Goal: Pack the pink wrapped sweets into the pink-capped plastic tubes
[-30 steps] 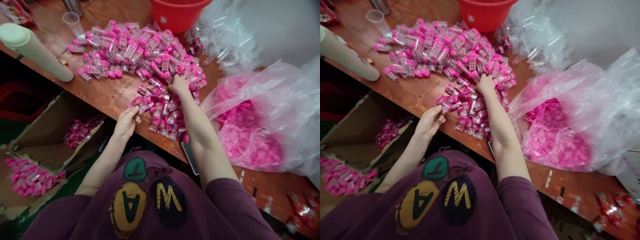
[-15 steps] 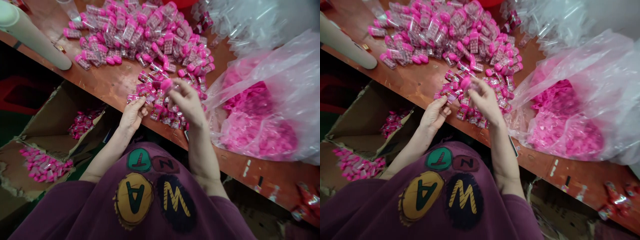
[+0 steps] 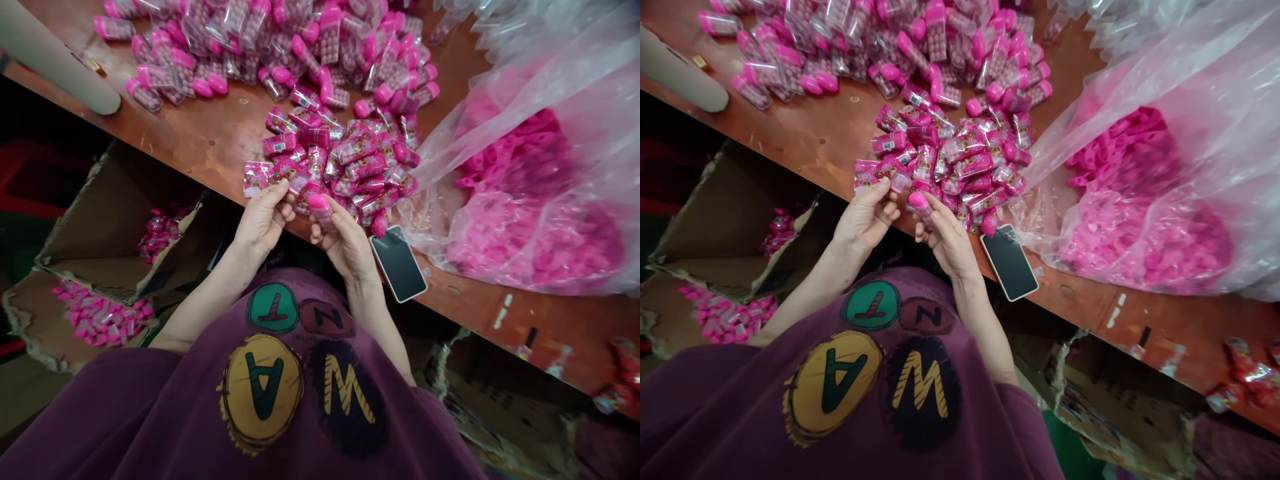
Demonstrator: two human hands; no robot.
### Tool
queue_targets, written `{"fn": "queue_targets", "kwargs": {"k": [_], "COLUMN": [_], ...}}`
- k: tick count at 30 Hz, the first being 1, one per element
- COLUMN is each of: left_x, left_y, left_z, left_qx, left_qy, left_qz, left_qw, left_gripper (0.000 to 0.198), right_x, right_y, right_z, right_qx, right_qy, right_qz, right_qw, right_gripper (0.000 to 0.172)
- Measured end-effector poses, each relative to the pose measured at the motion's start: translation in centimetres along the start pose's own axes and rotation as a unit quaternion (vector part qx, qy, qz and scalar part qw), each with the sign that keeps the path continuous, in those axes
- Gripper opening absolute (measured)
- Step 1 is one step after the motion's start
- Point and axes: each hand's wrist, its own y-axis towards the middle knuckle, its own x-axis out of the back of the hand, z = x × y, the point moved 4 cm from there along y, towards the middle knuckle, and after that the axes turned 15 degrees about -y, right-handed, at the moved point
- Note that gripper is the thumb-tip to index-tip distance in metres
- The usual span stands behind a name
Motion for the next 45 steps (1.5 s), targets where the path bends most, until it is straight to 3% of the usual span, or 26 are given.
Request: {"fn": "queue_targets", "kwargs": {"k": [8,12,20,28,40,45], "left_x": [-0.1,0.0,0.4,0.1,-0.4,-0.2], "left_y": [-0.2,-0.4,-0.7,-1.3,-2.5,-1.7], "left_z": [0.7,1.5,2.5,3.2,3.2,2.7], "left_qx": [0.003,0.013,0.016,0.035,0.015,0.059], "left_qy": [0.012,0.027,0.020,0.037,0.081,0.096], "left_qz": [0.004,0.005,0.036,0.044,0.068,0.099], "left_qw": [1.000,1.000,0.999,0.998,0.994,0.989], "left_gripper": [0.025,0.024,0.024,0.034,0.029,0.030], "right_x": [0.5,0.3,-0.2,-0.5,-0.5,-0.7], "right_y": [-0.5,-0.5,-1.0,-0.9,-1.2,-1.8], "right_z": [-1.0,-1.5,-1.6,-2.7,-3.8,-3.4], "right_qx": [0.034,0.033,0.081,0.117,0.103,0.085], "right_qy": [0.008,0.039,0.027,-0.057,-0.144,-0.181], "right_qz": [-0.015,-0.024,-0.097,-0.167,-0.168,-0.154], "right_qw": [0.999,0.998,0.992,0.977,0.970,0.968], "right_gripper": [0.033,0.037,0.036,0.047,0.041,0.050]}}
